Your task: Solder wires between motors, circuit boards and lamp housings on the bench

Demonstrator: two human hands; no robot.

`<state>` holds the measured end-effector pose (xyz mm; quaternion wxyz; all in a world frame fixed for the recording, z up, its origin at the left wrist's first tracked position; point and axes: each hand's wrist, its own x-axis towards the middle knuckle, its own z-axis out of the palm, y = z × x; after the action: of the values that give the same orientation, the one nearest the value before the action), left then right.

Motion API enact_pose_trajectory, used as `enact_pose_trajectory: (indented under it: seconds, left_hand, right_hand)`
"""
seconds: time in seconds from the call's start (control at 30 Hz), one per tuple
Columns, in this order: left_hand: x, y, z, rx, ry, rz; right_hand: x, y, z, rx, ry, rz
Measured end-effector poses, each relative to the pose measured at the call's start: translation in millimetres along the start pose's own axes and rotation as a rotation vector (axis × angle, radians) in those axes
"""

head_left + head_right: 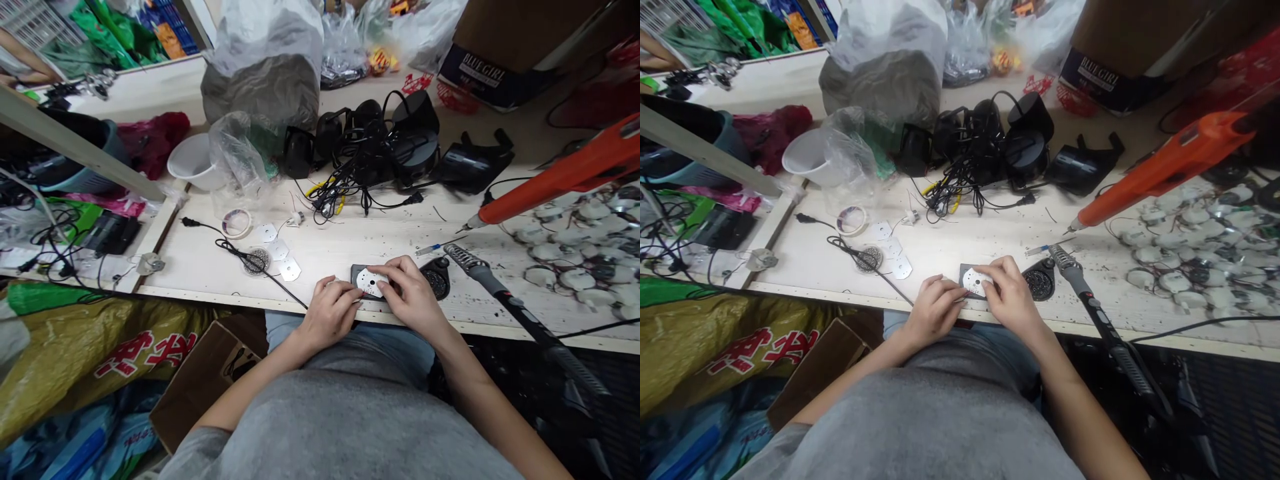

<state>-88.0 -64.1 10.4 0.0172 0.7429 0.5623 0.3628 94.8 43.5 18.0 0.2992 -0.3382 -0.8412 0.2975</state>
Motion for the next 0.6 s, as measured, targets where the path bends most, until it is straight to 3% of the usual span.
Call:
enact_pose_trajectory:
  seconds: [0.2, 0.37, 0.6]
  left_hand:
    - [1.2, -1.2, 7.4, 0.113, 0.004, 0.039]
    - [4.5, -2.9, 7.2, 0.157, 0.01, 0.06]
    - [6.5, -3.2, 7.4, 0.142, -0.003, 0.05]
  right_hand:
    - [-3.7, -1.0, 15.6, -0.141, 0.128, -0.067]
    - [-11.2, -7.1, 21.3, -0.314, 0.175, -0.016]
    - [-25.1, -0.8, 17.7, -0.134, 0.153, 0.014]
